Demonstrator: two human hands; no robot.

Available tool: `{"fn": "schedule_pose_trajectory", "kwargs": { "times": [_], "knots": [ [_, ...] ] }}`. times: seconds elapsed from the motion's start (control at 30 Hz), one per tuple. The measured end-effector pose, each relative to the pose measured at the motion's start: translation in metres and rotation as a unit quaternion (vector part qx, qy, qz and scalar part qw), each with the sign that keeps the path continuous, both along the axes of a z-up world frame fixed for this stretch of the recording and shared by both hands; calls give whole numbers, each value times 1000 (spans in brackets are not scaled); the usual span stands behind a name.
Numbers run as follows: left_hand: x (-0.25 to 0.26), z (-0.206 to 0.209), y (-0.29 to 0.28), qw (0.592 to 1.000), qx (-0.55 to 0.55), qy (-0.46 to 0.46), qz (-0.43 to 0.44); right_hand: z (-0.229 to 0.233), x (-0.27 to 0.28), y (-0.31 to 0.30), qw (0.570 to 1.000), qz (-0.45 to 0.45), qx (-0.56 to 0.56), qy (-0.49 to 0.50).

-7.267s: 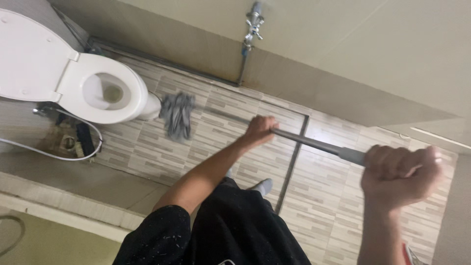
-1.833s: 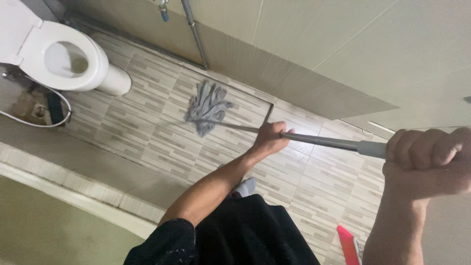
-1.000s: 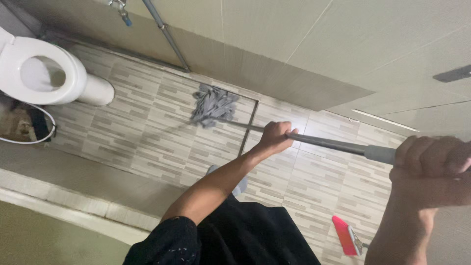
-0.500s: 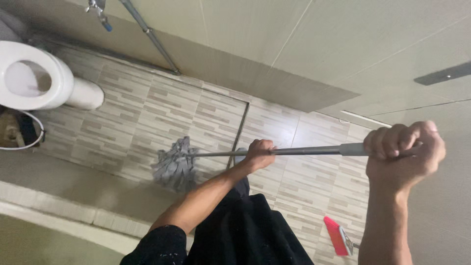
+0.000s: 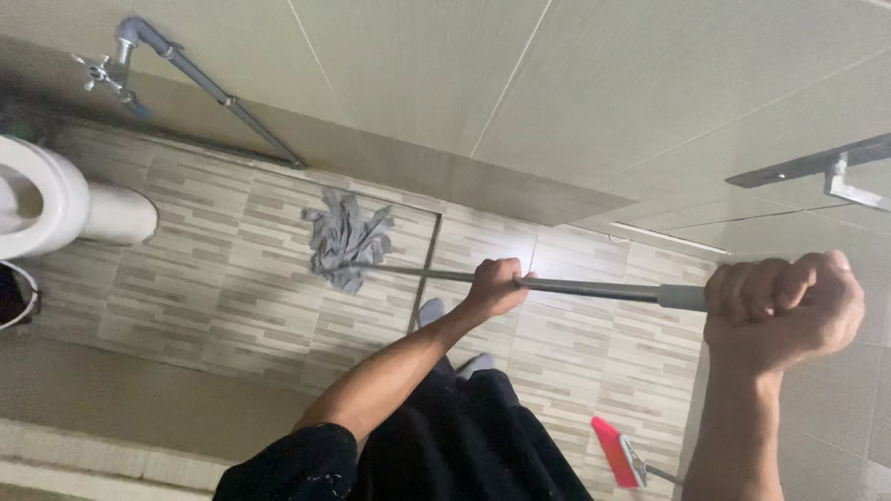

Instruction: The person mops the tiled floor of a bathroom using a mop, moving the tool across the floor and around objects like the bathtub and toilet.

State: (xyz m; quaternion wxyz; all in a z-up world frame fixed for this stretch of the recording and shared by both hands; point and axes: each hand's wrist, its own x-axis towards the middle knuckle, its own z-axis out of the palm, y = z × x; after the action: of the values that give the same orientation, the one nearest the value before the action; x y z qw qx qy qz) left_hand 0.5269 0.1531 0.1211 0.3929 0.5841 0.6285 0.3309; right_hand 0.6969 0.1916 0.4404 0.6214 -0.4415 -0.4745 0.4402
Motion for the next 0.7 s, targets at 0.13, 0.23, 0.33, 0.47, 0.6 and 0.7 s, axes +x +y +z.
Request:
{"fn": "schedule_pose_trajectory", "kwargs": {
  "times": [0.13,0.23,0.33,0.47,0.6,0.7],
  "knots": [
    [5,-17,-36,998,-1,-61,-13,-28,23,12,998,40,-47,7],
    [9,-17,-43,997,14,-73,-3,-36,29,19,996,84,-37,-12],
    [25,-1,-15,999,-26,-20,22,-22,42,25,992,122,-4,-26],
    [47,25,25,999,13,-14,45,10,64,10,987,131,-2,93],
    [63,46,52,996,25,-41,72,32,66,-4,990,111,68,-49],
    [76,52,47,994,57,-40,85,41,68,8,988,93,89,-89]
  ]
}}
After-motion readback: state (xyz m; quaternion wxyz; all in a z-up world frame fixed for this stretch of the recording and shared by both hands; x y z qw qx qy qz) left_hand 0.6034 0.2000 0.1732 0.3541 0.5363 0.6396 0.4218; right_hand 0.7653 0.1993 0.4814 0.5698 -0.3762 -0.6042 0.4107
